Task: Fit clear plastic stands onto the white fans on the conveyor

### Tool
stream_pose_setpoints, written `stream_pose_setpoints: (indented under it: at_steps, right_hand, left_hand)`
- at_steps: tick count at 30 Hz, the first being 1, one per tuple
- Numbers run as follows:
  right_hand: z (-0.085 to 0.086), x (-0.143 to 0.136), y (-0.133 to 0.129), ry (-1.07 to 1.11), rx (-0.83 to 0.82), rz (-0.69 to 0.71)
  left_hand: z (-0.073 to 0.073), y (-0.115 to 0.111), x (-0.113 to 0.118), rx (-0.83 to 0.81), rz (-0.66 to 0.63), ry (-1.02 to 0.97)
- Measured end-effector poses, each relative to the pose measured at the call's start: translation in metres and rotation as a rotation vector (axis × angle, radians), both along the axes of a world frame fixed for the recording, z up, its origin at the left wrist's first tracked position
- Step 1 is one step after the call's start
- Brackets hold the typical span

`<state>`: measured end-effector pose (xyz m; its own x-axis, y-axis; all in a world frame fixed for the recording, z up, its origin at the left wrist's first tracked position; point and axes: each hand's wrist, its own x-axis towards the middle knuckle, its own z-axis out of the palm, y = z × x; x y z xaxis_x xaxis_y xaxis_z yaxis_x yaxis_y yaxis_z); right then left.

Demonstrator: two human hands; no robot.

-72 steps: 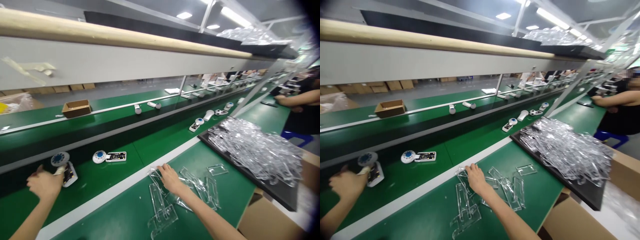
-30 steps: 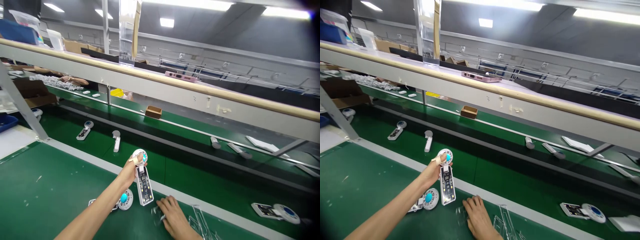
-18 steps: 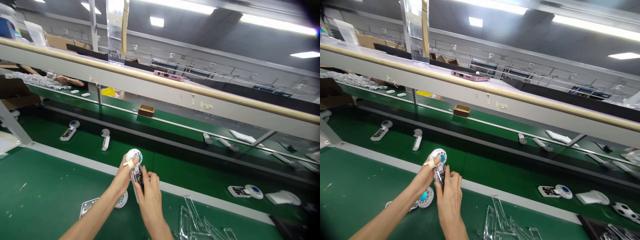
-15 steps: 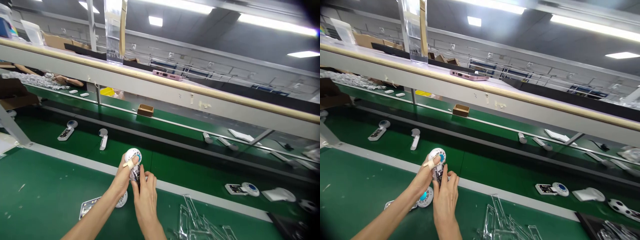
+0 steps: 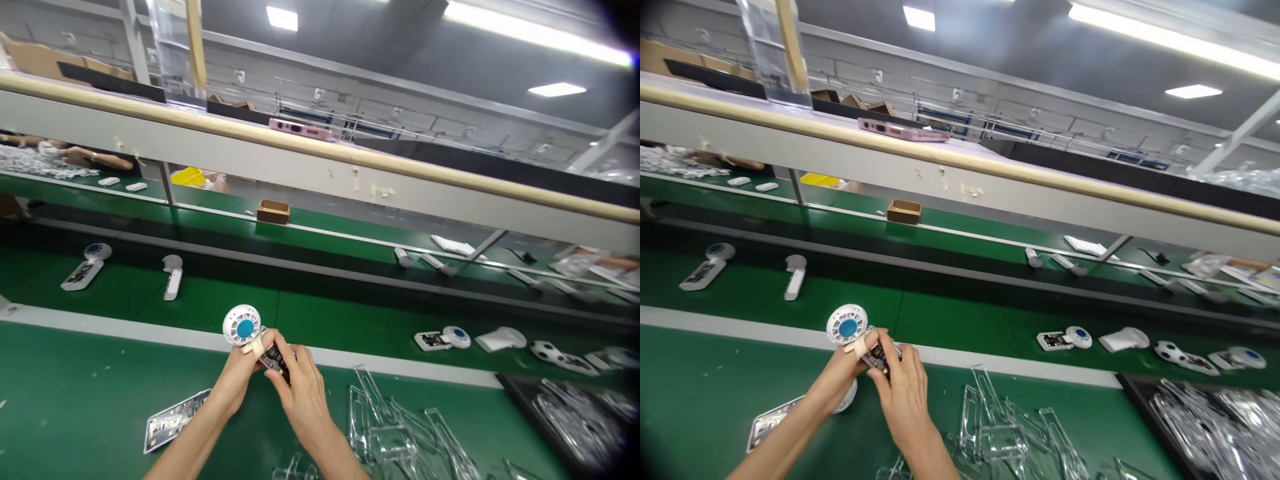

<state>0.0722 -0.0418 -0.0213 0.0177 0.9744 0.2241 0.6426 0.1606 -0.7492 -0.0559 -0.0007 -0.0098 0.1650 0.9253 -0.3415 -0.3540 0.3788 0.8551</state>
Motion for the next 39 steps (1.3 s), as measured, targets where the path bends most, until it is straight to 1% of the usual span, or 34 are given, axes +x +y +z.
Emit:
stream_pose_setpoints:
  at_steps: [1,3,4,5,6,8,11,12,14,15,17,18,19,21,22,23,24,25,26,27,28,30,31,32,33,35,37,39]
  right_hand:
    - [-0.002,0.001,0.004,0.108,-0.021,-0.068]
    - [-0.009,0.001,0.015,0.366,-0.077,-0.286]
    - [-0.012,0.001,0.021,0.476,-0.102,-0.401]
    - [-0.015,0.001,0.026,0.559,-0.117,-0.485]
    - [-0.018,0.000,0.030,0.616,-0.117,-0.532]
    - [-0.021,0.000,0.034,0.677,-0.072,-0.564]
    - [-0.024,0.000,0.035,0.695,-0.010,-0.569]
    - [-0.026,0.002,0.035,0.680,-0.028,-0.564]
    - [-0.030,0.008,0.037,0.577,-0.107,-0.492]
    - [-0.032,0.013,0.037,0.513,-0.149,-0.438]
    - [-0.036,0.027,0.031,0.407,-0.209,-0.333]
    - [-0.037,0.036,0.022,0.359,-0.232,-0.288]
    - [-0.038,0.044,0.008,0.309,-0.261,-0.248]
    - [-0.039,0.057,-0.029,0.157,-0.347,-0.150]
    - [-0.040,0.061,-0.050,0.069,-0.401,-0.083]
    - [-0.042,0.063,-0.072,-0.016,-0.447,-0.021]
    - [-0.045,0.062,-0.091,-0.095,-0.491,0.017]
    - [-0.049,0.058,-0.108,-0.166,-0.541,0.029]
    - [-0.055,0.053,-0.120,-0.233,-0.587,0.018]
    - [-0.061,0.045,-0.129,-0.293,-0.624,-0.011]
    - [-0.067,0.037,-0.133,-0.345,-0.648,-0.051]
    - [-0.080,0.018,-0.134,-0.419,-0.639,-0.141]
    - [-0.086,0.010,-0.132,-0.434,-0.613,-0.184]
    - [-0.091,0.003,-0.130,-0.430,-0.578,-0.220]
    - [-0.095,-0.002,-0.130,-0.409,-0.535,-0.242]
    - [-0.099,-0.007,-0.132,-0.326,-0.430,-0.233]
    - [-0.099,-0.004,-0.136,-0.227,-0.347,-0.180]
    - [-0.096,0.002,-0.137,-0.126,-0.330,-0.145]
  left_hand:
    - [-0.001,-0.002,0.003,0.032,0.025,0.042]
    - [0.000,-0.008,0.009,0.146,0.082,0.146]
    - [0.000,-0.011,0.013,0.210,0.097,0.201]
    - [0.001,-0.015,0.016,0.273,0.107,0.255]
    - [0.001,-0.018,0.019,0.329,0.114,0.301]
    - [-0.002,-0.024,0.024,0.406,0.134,0.361]
    - [-0.009,-0.026,0.028,0.418,0.161,0.378]
    - [-0.012,-0.024,0.029,0.388,0.161,0.370]
    - [-0.019,-0.010,0.030,0.282,0.155,0.334]
    - [-0.023,0.001,0.029,0.216,0.140,0.325]
    - [-0.034,0.033,0.025,0.105,0.101,0.341]
    - [-0.039,0.052,0.021,0.071,0.099,0.416]
    - [-0.044,0.071,0.014,0.044,0.110,0.470]
    - [-0.052,0.104,-0.004,-0.001,0.106,0.569]
    - [-0.053,0.115,-0.015,-0.010,0.108,0.625]
    - [-0.054,0.121,-0.027,-0.012,0.107,0.686]
    - [-0.053,0.122,-0.039,-0.006,0.109,0.747]
    - [-0.052,0.118,-0.050,0.002,0.110,0.795]
    - [-0.051,0.109,-0.060,0.015,0.080,0.834]
    - [-0.050,0.096,-0.069,0.028,-0.002,0.866]
    - [-0.050,0.080,-0.076,0.039,-0.136,0.896]
    - [-0.053,0.042,-0.084,0.089,-0.489,0.984]
    - [-0.055,0.024,-0.085,0.136,-0.647,1.059]
    - [-0.058,0.007,-0.086,0.199,-0.751,1.152]
    - [-0.061,-0.006,-0.085,0.266,-0.794,1.242]
    - [-0.066,-0.022,-0.084,0.360,-0.787,1.354]
    - [-0.069,-0.022,-0.086,0.330,-0.777,1.296]
    - [-0.071,-0.014,-0.091,0.234,-0.790,1.162]
